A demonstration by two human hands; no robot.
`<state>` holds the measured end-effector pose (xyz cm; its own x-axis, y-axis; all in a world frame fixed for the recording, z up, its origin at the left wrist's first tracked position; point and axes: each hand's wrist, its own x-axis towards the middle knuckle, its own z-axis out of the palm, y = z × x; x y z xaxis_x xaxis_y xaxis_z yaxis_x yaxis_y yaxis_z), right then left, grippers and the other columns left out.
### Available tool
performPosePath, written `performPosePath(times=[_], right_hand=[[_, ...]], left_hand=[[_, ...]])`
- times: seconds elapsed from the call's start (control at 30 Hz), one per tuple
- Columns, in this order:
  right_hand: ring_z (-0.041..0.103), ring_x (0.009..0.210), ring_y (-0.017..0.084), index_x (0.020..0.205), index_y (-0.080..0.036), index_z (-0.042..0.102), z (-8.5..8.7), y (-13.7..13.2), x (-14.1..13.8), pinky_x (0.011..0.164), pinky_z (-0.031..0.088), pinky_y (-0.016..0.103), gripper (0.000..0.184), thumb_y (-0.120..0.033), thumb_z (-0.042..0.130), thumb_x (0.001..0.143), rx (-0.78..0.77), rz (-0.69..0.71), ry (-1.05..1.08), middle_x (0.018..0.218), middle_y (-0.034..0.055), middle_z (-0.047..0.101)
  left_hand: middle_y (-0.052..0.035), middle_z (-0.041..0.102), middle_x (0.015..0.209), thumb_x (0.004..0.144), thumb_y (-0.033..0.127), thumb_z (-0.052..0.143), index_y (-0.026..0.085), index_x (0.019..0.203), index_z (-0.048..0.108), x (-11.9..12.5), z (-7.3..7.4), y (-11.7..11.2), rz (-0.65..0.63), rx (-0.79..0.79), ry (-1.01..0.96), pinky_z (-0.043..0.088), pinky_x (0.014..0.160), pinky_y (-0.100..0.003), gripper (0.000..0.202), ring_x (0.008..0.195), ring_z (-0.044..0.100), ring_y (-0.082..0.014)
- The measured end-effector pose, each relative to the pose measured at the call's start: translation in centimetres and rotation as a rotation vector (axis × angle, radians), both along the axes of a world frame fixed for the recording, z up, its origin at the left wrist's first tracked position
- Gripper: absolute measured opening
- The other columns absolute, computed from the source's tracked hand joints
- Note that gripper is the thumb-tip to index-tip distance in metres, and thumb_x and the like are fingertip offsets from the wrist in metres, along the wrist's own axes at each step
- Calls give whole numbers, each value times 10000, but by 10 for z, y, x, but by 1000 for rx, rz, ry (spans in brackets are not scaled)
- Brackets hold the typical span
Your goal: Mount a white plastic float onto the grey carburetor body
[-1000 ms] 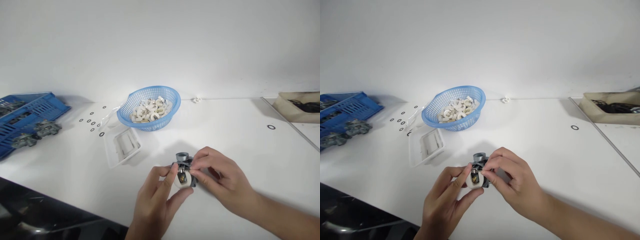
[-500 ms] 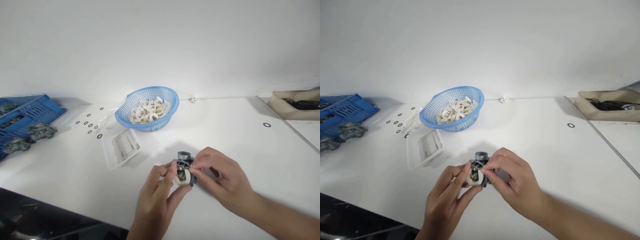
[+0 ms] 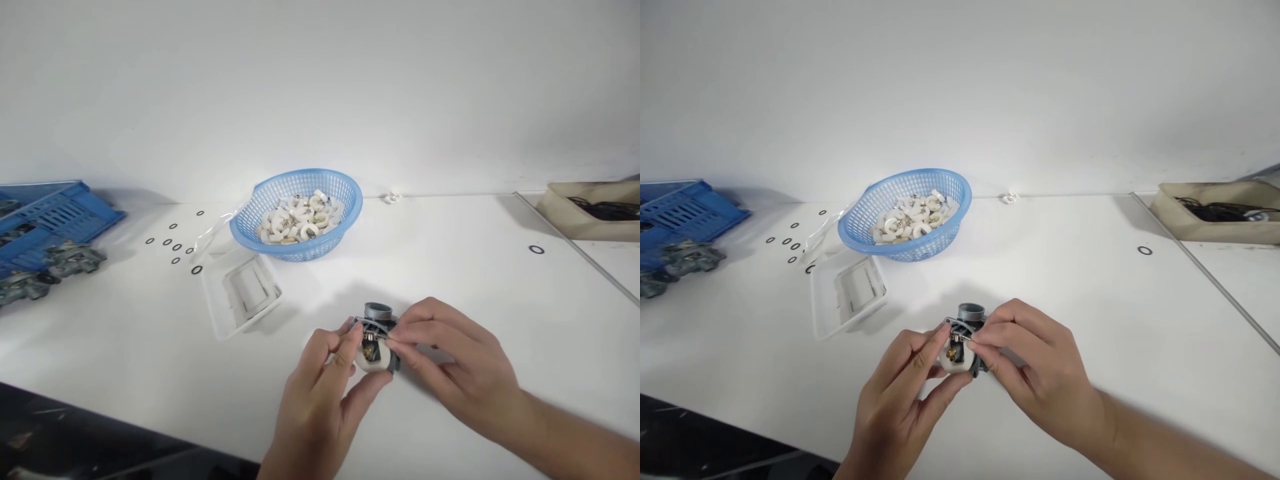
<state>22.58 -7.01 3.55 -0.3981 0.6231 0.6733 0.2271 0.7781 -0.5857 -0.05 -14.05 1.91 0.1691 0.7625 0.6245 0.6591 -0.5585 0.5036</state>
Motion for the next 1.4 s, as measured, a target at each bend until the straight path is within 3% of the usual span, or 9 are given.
performPosePath(times=[0.13,0.47,0.6,0.77,1.03,1.17,1.3,1.4], right_hand=[[695,893,144,1132,-193,781,5,-2,0,742,599,262,173,-40,714,1084,-41,-18,-23,1030,39,687],[687,861,146,1021,-248,758,20,-15,-6,715,573,267,155,-140,691,1109,-167,-136,-75,960,8,675],[693,814,153,976,-265,742,25,-16,-8,675,577,266,151,-210,719,1114,-231,-158,-77,899,-8,689],[685,694,174,906,-282,742,31,-15,-12,561,569,289,181,-282,758,1086,-300,-166,-62,808,-14,688],[687,654,174,872,-299,754,32,-10,-10,545,584,292,221,-298,759,1093,-394,-130,-81,768,-21,674],[684,664,168,880,-300,754,32,-9,-8,573,593,287,217,-299,755,1097,-414,-119,-80,774,-27,671],[680,659,165,879,-293,748,30,-9,-9,553,582,291,216,-272,750,1095,-380,-126,-70,779,-24,662],[672,656,167,872,-287,743,29,-11,-10,540,574,294,221,-277,744,1093,-342,-153,-62,780,-16,649]], left_hand=[[-45,625,1028,1121,218,722,84,1597,602,0,-2,0,-1,3,-3,659,712,-213,509,809,660,-121],[-97,706,1140,1092,152,750,76,1546,619,2,-1,-2,-32,-19,-72,676,749,-215,479,881,706,-131],[-129,710,1194,1098,167,734,85,1548,616,2,0,-3,-22,-33,-83,701,827,-244,473,1016,743,-170],[-131,697,1170,1087,128,702,105,1585,591,3,-1,-5,-37,-87,-125,690,741,-263,511,919,726,-166],[-141,707,1159,991,71,744,63,1508,635,12,-1,1,29,61,-144,716,846,-249,528,1051,765,-196],[-130,731,1139,1009,160,807,90,1474,657,15,0,4,61,32,-155,713,744,-249,494,876,767,-164],[-118,762,1155,1011,136,809,129,1433,708,17,-4,5,98,83,-185,740,849,-255,434,1028,818,-198],[-117,779,1205,1020,156,787,164,1444,726,18,-7,6,111,66,-223,745,826,-248,428,1005,820,-190]])
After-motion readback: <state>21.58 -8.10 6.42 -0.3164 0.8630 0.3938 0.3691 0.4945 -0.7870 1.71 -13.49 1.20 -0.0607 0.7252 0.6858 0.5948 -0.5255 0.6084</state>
